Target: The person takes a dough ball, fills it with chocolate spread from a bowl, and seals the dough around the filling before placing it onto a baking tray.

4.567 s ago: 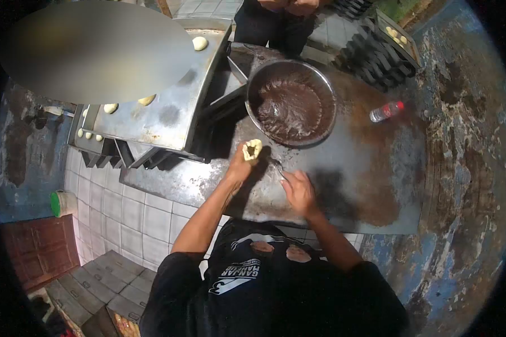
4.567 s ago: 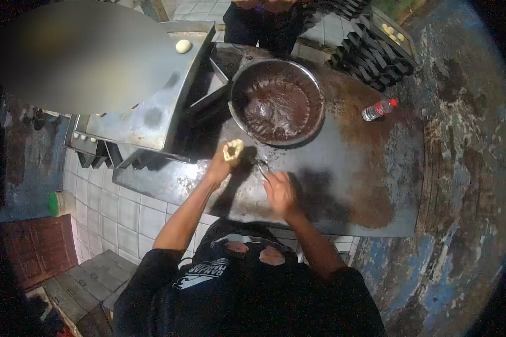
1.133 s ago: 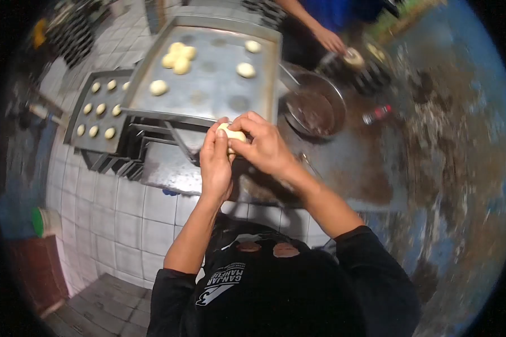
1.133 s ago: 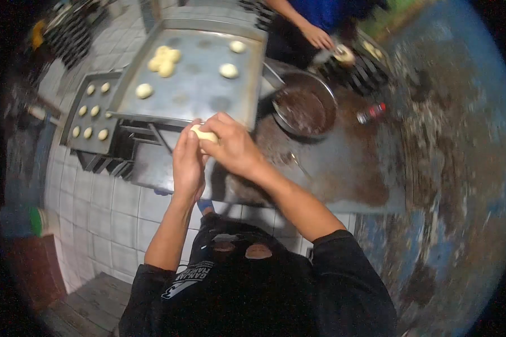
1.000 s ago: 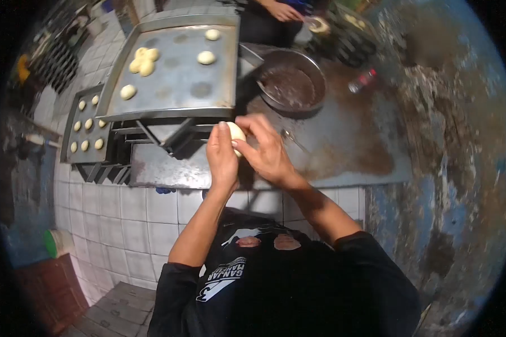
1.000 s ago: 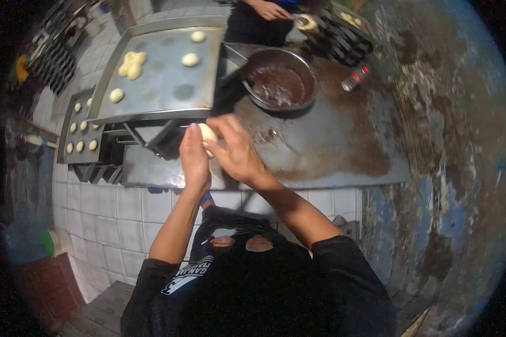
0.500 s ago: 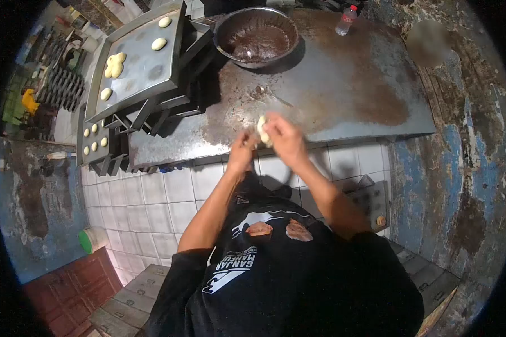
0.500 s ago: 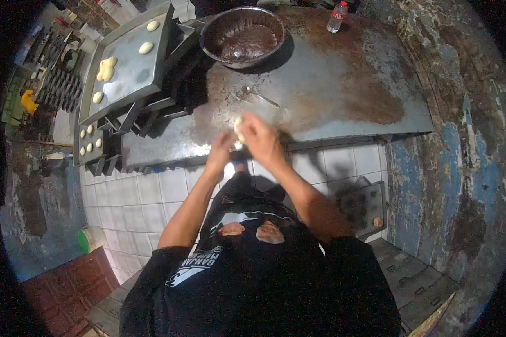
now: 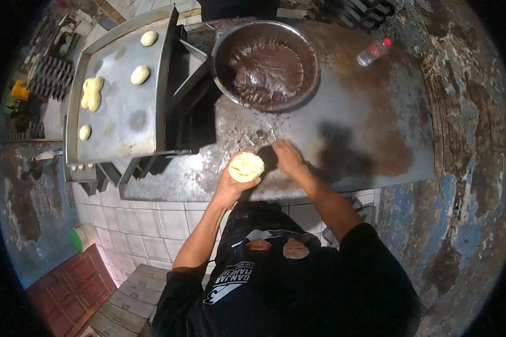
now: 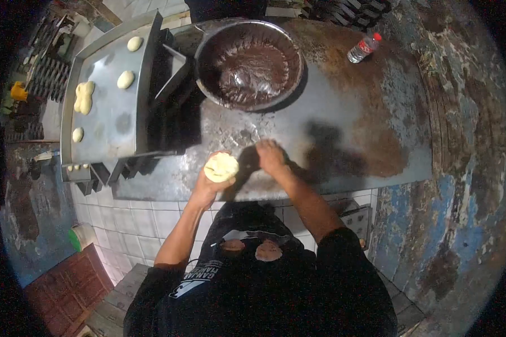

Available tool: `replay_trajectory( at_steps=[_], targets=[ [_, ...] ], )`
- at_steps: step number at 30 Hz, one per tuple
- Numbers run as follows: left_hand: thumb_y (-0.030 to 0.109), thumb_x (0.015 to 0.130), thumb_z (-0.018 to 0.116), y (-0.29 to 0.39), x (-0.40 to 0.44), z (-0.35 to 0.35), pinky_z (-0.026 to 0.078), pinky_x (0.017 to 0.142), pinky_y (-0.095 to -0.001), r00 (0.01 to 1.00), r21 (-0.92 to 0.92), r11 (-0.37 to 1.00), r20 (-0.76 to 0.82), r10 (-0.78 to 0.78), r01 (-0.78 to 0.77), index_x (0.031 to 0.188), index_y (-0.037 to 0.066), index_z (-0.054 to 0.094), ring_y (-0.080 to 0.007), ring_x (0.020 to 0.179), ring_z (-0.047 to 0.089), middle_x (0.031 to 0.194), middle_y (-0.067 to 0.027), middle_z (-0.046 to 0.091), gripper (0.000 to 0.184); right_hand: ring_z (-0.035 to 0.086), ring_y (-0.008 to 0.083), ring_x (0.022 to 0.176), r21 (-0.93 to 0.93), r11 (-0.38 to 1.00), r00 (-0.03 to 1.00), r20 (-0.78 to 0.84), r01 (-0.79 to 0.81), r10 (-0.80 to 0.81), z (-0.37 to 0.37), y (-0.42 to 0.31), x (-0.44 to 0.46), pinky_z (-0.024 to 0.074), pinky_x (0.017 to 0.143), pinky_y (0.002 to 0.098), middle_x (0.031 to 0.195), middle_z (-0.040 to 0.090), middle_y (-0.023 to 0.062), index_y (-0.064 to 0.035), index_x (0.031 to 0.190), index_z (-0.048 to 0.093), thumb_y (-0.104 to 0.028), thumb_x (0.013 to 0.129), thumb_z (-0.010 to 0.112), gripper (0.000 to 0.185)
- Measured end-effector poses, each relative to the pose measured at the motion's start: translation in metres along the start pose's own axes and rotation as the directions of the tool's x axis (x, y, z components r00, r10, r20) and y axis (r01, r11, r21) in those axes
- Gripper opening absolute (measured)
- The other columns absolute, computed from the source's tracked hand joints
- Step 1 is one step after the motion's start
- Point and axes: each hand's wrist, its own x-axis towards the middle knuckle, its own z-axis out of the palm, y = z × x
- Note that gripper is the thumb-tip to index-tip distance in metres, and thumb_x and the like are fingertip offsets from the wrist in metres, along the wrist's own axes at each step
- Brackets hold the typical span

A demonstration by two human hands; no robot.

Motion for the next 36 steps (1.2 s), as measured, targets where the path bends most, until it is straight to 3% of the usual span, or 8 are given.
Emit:
replay_trajectory(
  at_steps=[6,9,11,18,22,26,33,36],
  targets=[
    [-0.012,0.077,0.077,0.033,0.051,-0.040,0.052,0.097,-0.0274,0.995,0.061,0.997,-0.089,0.052,-0.046,0.125,0.004,0.060,-0.0137,0.108,0.065,0.118,-0.0056,0.068,0.053,0.066,0.0383,0.095,0.664,0.743,0.984,0.174,-0.087,-0.040,-0.165,-0.015,0.046,0.0543,0.084,0.0460,0.103,0.066,0.0208,0.0012,0.114,0.064,-0.008,0.089,0.062,0.027],
    [-0.011,0.077,0.078,0.046,0.078,-0.045,0.050,0.098,-0.0269,0.993,0.089,0.995,-0.102,0.062,-0.053,0.132,0.006,0.055,-0.0125,0.109,0.063,0.119,-0.0040,0.065,0.062,0.069,0.0380,0.087,0.243,0.964,0.994,-0.013,0.108,-0.108,-0.204,0.033,0.112,0.0567,0.077,0.0453,0.094,0.069,0.0182,-0.0014,0.113,0.067,-0.008,0.086,0.064,0.028],
    [-0.011,0.076,0.079,0.051,0.094,-0.047,0.050,0.097,-0.0267,0.993,0.092,0.995,-0.106,0.051,-0.041,0.133,0.006,0.054,-0.0124,0.109,0.063,0.120,-0.0038,0.064,0.064,0.073,0.0363,0.081,-0.209,0.975,0.961,0.275,0.080,-0.020,-0.212,0.050,0.155,0.0591,0.072,0.0470,0.082,0.072,0.0196,-0.0013,0.086,0.073,-0.008,0.085,0.060,0.015],
    [-0.011,0.076,0.080,0.041,0.117,-0.075,0.052,0.097,-0.0283,0.980,0.101,0.994,-0.197,-0.017,0.038,0.133,0.004,0.054,-0.0136,0.109,0.065,0.118,-0.0053,0.067,0.064,0.073,0.0376,0.078,-0.228,0.947,0.782,0.622,0.228,-0.039,-0.193,0.070,0.221,0.0590,0.071,0.0492,0.082,0.073,0.0218,-0.0007,0.081,0.077,-0.014,0.081,0.063,0.019],
    [-0.008,0.077,0.081,0.027,0.123,-0.083,0.054,0.094,-0.0278,0.969,0.137,0.991,-0.245,0.034,0.000,0.130,0.002,0.056,-0.0138,0.105,0.067,0.116,-0.0069,0.070,0.059,0.072,0.0261,0.070,0.197,0.965,0.621,0.782,-0.173,-0.048,-0.179,0.095,0.231,0.0577,0.065,0.0412,0.076,0.073,0.0122,-0.0019,0.095,0.078,-0.020,0.089,0.068,0.022],
    [-0.004,0.081,0.080,0.025,0.129,-0.075,0.054,0.094,-0.0278,0.953,0.267,0.960,-0.260,0.157,-0.086,0.128,0.003,0.057,-0.0129,0.106,0.067,0.117,-0.0069,0.070,0.053,0.061,0.0132,0.063,0.484,0.557,0.515,0.850,-0.675,-0.113,-0.190,0.084,0.211,0.0527,0.060,0.0304,0.074,0.067,0.0026,-0.0042,0.112,0.075,-0.030,0.095,0.069,0.032],
    [0.004,0.087,0.076,0.022,0.144,-0.027,0.056,0.087,-0.0373,0.835,0.543,0.832,-0.401,0.377,-0.115,0.128,0.005,0.051,-0.0262,0.101,0.072,0.108,-0.0164,0.071,0.049,0.056,0.0126,0.062,0.795,0.566,0.973,0.221,-0.220,0.068,-0.162,-0.042,0.097,0.0430,0.051,0.0297,0.073,0.063,0.0015,0.0016,0.116,0.072,-0.018,0.093,0.070,0.030],
    [0.003,0.085,0.071,0.015,0.137,-0.011,0.056,0.079,-0.0483,0.779,0.664,0.730,-0.368,0.507,-0.161,0.125,0.006,0.050,-0.0436,0.097,0.070,0.106,-0.0244,0.069,0.046,0.063,0.0226,0.068,0.228,0.963,0.976,-0.189,0.147,-0.104,-0.152,-0.073,0.041,0.0483,0.055,0.0363,0.077,0.060,0.0088,-0.0018,0.120,0.070,-0.014,0.095,0.067,0.029]
  ],
)
